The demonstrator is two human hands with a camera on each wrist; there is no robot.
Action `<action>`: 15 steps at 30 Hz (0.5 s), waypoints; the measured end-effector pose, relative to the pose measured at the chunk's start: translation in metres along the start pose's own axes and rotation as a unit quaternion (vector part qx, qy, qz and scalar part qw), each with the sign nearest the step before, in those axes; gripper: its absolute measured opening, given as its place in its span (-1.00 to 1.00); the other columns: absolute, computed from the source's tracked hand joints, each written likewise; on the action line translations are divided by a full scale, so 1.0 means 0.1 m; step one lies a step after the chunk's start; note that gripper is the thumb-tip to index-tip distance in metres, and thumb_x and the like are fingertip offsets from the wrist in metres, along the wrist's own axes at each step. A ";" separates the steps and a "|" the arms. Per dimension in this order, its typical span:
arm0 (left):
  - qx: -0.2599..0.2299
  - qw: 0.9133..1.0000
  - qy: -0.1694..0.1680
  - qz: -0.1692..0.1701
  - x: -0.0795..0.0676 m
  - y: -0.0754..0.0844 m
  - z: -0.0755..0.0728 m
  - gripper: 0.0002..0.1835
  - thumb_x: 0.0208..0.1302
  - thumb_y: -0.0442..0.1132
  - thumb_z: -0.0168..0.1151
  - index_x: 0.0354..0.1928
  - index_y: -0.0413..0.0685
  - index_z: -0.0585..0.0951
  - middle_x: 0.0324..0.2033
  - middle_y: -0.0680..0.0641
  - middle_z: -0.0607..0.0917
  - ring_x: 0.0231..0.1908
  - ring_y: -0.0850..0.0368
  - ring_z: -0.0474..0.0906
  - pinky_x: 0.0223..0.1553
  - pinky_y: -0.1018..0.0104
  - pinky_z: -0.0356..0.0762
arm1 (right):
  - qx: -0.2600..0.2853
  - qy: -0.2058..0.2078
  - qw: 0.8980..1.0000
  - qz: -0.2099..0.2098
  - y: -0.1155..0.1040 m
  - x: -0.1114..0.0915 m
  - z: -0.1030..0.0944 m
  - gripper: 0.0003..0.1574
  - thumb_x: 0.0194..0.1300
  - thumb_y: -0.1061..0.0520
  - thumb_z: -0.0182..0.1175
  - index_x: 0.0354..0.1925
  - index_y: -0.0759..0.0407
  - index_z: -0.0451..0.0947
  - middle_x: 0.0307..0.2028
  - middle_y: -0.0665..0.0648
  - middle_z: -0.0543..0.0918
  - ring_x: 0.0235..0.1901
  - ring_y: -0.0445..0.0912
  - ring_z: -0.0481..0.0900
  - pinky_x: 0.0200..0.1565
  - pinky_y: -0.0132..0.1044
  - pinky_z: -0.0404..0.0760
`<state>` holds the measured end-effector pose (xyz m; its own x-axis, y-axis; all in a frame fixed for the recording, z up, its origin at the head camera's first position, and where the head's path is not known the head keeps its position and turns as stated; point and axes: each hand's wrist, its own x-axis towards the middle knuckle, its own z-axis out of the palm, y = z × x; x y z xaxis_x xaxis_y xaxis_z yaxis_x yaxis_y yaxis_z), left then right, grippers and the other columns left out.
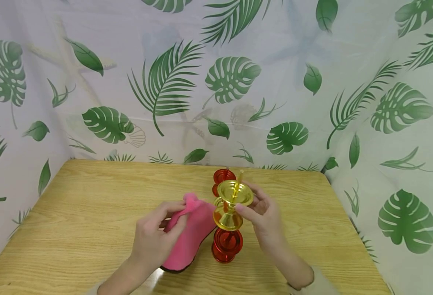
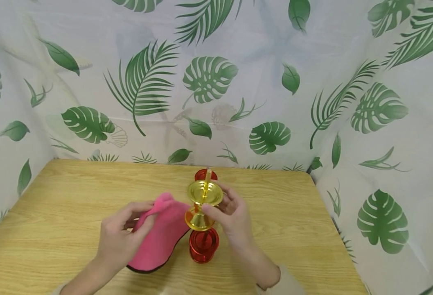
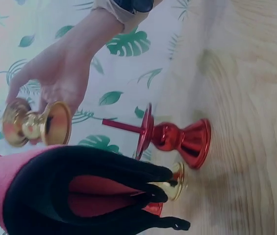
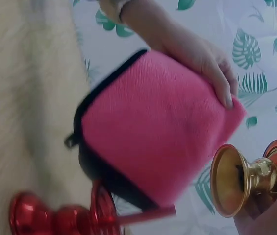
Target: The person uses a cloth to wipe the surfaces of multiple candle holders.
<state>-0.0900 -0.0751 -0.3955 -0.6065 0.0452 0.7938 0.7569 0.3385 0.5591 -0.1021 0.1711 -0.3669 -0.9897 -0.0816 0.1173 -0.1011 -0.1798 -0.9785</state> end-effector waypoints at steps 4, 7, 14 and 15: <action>0.025 1.000 0.007 -0.013 0.01 -0.03 -0.11 -0.67 0.00 -0.65 0.47 -0.21 -0.19 0.73 -0.29 -0.15 0.86 -0.42 0.15 0.83 -0.43 0.63 0.68 | -0.003 0.017 0.999 -0.035 -0.03 0.08 -0.14 -0.42 0.32 0.44 0.27 0.23 0.07 0.51 -0.07 -0.11 0.82 -0.09 -0.24 0.75 0.02 -0.43 0.76; 0.038 0.999 0.013 -0.020 0.00 -0.05 -0.17 -0.66 -0.02 -0.65 0.49 -0.20 -0.19 0.74 -0.27 -0.14 0.87 -0.40 0.21 0.83 -0.44 0.64 0.66 | -0.014 0.020 0.998 -0.062 -0.03 0.15 -0.25 -0.38 0.30 0.49 0.26 0.23 0.07 0.51 -0.06 -0.11 0.83 -0.11 -0.24 0.75 -0.02 -0.44 0.75; 0.057 0.997 0.030 -0.036 -0.01 -0.12 -0.27 -0.65 -0.03 -0.63 0.52 -0.20 -0.18 0.75 -0.29 -0.14 0.87 -0.39 0.36 0.79 -0.46 0.66 0.64 | -0.031 -0.006 0.992 -0.125 0.10 0.33 -0.51 -0.26 0.20 0.63 0.21 0.23 0.08 0.50 0.02 -0.11 0.82 -0.02 -0.26 0.77 0.05 -0.47 0.74; 0.056 0.997 0.032 -0.039 -0.01 -0.13 -0.28 -0.65 -0.03 -0.63 0.52 -0.20 -0.18 0.75 -0.29 -0.14 0.87 -0.39 0.38 0.78 -0.47 0.66 0.64 | -0.032 -0.010 0.991 -0.129 0.12 0.35 -0.55 -0.25 0.20 0.63 0.20 0.23 0.08 0.50 0.02 -0.11 0.82 -0.02 -0.27 0.77 0.05 -0.47 0.74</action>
<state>-0.0917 -0.1060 -0.3969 -0.6425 -0.0433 0.7650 0.6743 0.4422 0.5914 -0.1438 0.2197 -0.3842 -0.9281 -0.0600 0.3676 -0.3573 -0.1355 -0.9241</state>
